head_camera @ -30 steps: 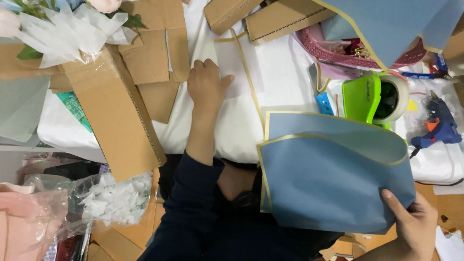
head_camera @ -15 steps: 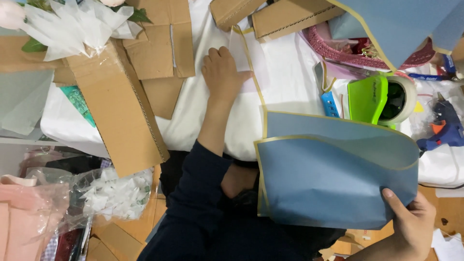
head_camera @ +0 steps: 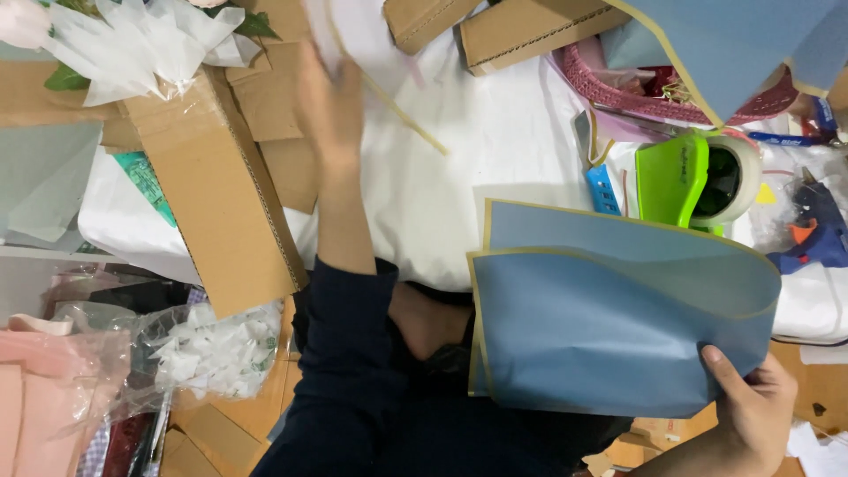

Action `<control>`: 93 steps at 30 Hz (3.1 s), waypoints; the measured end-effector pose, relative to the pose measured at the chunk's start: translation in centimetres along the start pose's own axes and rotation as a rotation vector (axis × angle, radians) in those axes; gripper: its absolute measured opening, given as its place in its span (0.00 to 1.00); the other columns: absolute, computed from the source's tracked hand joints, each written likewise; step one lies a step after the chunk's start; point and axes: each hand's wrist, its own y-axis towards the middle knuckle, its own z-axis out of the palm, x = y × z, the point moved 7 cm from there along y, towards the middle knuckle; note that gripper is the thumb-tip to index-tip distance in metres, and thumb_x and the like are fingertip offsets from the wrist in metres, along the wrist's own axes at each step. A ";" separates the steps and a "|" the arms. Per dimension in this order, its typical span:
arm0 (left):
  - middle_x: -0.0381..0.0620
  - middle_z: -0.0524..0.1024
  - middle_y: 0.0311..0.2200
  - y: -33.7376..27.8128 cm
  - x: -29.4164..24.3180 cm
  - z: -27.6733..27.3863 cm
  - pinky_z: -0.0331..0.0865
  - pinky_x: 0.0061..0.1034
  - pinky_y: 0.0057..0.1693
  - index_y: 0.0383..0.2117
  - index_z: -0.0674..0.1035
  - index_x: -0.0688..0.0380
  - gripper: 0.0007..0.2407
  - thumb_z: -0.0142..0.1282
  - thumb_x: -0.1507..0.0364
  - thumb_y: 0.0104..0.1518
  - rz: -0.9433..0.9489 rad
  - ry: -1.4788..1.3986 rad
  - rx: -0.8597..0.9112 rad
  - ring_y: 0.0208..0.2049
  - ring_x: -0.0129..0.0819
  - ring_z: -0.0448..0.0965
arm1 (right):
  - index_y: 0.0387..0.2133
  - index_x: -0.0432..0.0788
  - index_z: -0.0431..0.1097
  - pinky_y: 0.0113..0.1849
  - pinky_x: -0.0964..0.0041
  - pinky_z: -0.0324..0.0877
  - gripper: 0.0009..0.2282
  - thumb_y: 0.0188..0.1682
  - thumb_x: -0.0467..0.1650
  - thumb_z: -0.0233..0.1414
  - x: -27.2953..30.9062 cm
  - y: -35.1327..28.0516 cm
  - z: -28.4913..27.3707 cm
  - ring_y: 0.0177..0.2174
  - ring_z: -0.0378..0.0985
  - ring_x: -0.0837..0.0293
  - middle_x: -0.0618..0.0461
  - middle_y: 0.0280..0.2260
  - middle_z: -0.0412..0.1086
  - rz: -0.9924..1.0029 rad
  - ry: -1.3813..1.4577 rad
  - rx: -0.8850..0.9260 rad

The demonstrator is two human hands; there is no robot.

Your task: The person folds a large sheet of blue paper with a gold border in half, then folds it again to create a smaller rectangle. They use a cardboard piece to press the creases and smooth the paper. Finally, they use a blue utility knife to trim the edge of the folded paper.

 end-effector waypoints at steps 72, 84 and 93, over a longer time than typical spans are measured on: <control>0.53 0.29 0.75 -31.8 -8.9 4.6 0.24 0.39 0.74 0.73 0.37 0.62 0.45 0.16 0.36 0.58 -0.217 -1.384 1.253 0.75 0.47 0.23 | 0.34 0.33 0.82 0.45 0.48 0.79 0.09 0.52 0.23 0.52 19.4 -8.2 24.4 0.40 0.85 0.39 0.37 0.40 0.80 -1.027 -0.065 0.010; 0.52 0.74 0.59 -25.8 -8.2 -0.3 0.62 0.35 0.70 0.61 0.69 0.57 0.17 0.42 0.65 0.70 0.086 -0.815 1.076 0.64 0.41 0.72 | 0.34 0.43 0.83 0.23 0.69 0.71 0.09 0.55 0.24 0.77 14.6 14.5 0.5 0.42 0.68 0.54 0.52 0.34 0.74 -0.804 -0.837 -0.703; 0.47 0.80 0.46 -22.2 -5.4 -2.8 0.71 0.32 0.62 0.53 0.76 0.55 0.12 0.46 0.68 0.67 0.044 -0.580 0.804 0.51 0.34 0.80 | 0.49 0.38 0.80 0.33 0.57 0.73 0.12 0.54 0.22 0.54 10.0 22.6 1.3 0.19 0.78 0.53 0.45 0.36 0.80 -0.402 -0.869 -0.172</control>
